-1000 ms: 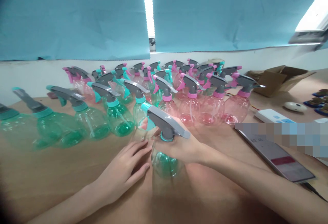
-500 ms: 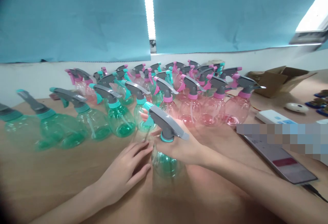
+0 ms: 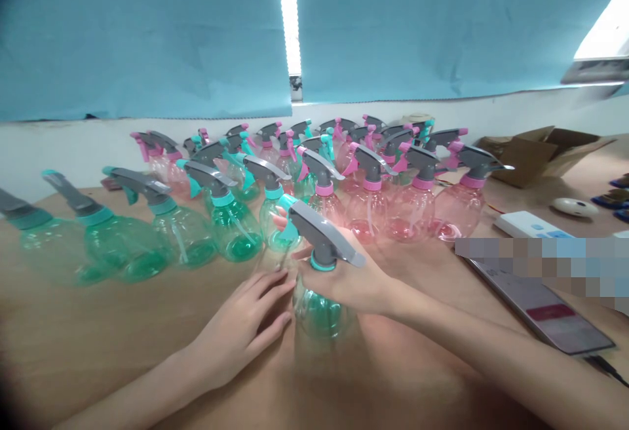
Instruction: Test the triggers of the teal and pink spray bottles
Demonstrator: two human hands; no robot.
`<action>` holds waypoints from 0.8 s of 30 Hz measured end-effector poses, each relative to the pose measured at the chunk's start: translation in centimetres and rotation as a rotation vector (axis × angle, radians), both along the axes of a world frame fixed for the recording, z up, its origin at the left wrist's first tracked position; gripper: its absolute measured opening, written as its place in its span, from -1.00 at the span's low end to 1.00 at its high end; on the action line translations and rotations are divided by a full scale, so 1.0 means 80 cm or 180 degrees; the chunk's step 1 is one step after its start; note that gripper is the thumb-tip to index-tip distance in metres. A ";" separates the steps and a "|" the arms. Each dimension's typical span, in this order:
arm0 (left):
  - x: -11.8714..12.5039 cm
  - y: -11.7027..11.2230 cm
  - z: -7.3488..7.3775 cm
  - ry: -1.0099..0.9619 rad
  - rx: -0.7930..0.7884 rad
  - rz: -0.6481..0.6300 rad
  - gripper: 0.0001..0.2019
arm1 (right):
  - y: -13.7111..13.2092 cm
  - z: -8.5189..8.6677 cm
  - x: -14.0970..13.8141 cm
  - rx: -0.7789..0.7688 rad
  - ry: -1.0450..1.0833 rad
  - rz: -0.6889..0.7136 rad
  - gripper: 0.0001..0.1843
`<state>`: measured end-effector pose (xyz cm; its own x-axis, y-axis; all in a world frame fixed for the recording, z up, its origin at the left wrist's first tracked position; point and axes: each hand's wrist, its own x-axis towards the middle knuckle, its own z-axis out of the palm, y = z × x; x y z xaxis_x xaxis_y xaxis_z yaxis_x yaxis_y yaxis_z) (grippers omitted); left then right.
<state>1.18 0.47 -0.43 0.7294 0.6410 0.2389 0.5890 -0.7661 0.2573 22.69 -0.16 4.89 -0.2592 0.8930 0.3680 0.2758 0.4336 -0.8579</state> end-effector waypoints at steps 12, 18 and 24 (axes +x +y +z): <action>0.000 0.001 0.001 0.0003 0.0025 0.0002 -0.65 | -0.001 0.004 -0.003 -0.0068 -0.0127 -0.0241 -0.79; 0.000 0.001 0.002 0.0028 0.0001 0.0009 -0.64 | -0.001 0.005 -0.003 -0.0104 -0.0052 -0.0224 -0.84; 0.000 0.001 0.002 0.0001 0.0002 0.0003 -0.65 | -0.002 0.007 -0.002 -0.0048 -0.0065 -0.0067 -0.80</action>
<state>1.17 0.55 -0.28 0.7289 0.6416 0.2390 0.5899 -0.7657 0.2566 22.50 -0.36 5.44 -0.2475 0.9037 0.3493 0.3022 0.4145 -0.8584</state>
